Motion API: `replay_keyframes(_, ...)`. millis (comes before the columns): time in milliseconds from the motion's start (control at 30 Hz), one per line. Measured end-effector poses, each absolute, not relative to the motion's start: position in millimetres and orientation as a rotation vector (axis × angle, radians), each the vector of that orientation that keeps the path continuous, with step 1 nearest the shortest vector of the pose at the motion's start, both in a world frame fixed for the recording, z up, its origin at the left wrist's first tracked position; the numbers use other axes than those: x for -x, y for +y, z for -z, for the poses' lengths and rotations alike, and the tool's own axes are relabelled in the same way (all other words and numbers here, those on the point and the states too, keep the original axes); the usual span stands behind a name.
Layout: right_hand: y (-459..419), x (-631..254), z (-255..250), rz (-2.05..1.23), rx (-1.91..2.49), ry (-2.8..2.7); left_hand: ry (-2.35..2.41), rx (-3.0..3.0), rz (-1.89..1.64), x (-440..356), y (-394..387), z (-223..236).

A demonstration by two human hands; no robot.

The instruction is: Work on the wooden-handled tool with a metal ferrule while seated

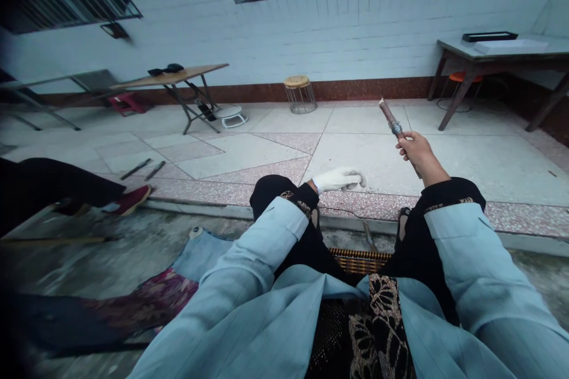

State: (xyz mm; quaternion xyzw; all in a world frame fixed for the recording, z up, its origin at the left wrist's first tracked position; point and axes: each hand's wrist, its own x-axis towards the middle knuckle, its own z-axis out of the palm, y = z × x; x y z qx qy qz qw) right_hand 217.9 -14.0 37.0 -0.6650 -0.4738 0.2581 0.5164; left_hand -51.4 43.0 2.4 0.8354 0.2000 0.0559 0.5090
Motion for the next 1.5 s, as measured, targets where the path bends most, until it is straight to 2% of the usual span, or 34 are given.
replay_keyframes(100,-14.2,-216.3,-32.7,-0.336,1.942,-1.348,0.494,-2.013,-0.255,61.7,48.4,-18.3)
replay_keyframes(167,-17.2,-211.4,-29.8,-0.274,2.121,-1.620,0.515,-2.017,-0.381,67.7,52.2,-26.5)
replay_keyframes(200,-19.2,-207.8,-28.3,-0.378,2.161,-1.783,0.539,-2.019,-0.441,69.8,54.1,-29.0)
replay_keyframes(267,-23.8,-199.5,-25.9,-0.851,2.081,-2.114,0.606,-2.027,-0.525,72.0,57.9,-30.7)
replay_keyframes(367,-32.7,-190.0,-28.0,-1.623,1.577,-2.376,0.692,-2.046,-0.575,70.6,62.9,-27.1)
replay_keyframes(433,-39.6,-189.7,-34.8,-1.826,1.203,-2.335,0.727,-2.052,-0.600,67.9,64.0,-23.1)
replay_keyframes(533,-46.5,-198.3,-47.2,-1.619,0.985,-1.990,0.751,-2.066,-0.577,62.2,59.7,-16.4)
replay_keyframes(667,-38.2,-210.8,-49.0,-1.118,1.119,-1.419,0.565,-2.068,-0.309,52.0,45.9,-6.0)
replay_keyframes(767,-24.6,-212.5,-37.7,-0.924,1.440,-1.320,0.432,-2.044,-0.140,46.2,38.3,-1.1)
replay_keyframes(900,-16.3,-210.4,-22.5,-0.608,1.977,-1.649,0.459,-2.061,-0.132,48.6,38.9,-4.9)
replay_keyframes(967,-18.1,-208.1,-18.3,-0.691,2.061,-1.904,0.521,-2.090,-0.197,53.4,41.0,-10.7)
replay_keyframes(1033,-22.4,-204.6,-17.3,-1.063,1.950,-2.152,0.582,-2.121,-0.261,58.4,42.0,-17.2)
replay_keyframes(1133,-31.1,-199.5,-23.2,-1.656,1.431,-2.349,0.642,-2.138,-0.303,62.1,41.3,-23.2)
replay_keyframes(1200,-37.4,-198.5,-31.6,-1.776,1.103,-2.277,0.674,-2.134,-0.313,60.8,40.5,-22.3)
replay_keyframes(1333,-43.5,-202.0,-46.2,-1.504,0.970,-1.792,0.655,-2.132,-0.273,51.7,40.3,-8.5)
replay_keyframes(1500,-25.2,-209.0,-36.1,-0.987,1.444,-1.416,0.443,-2.102,-0.186,44.2,46.5,10.0)
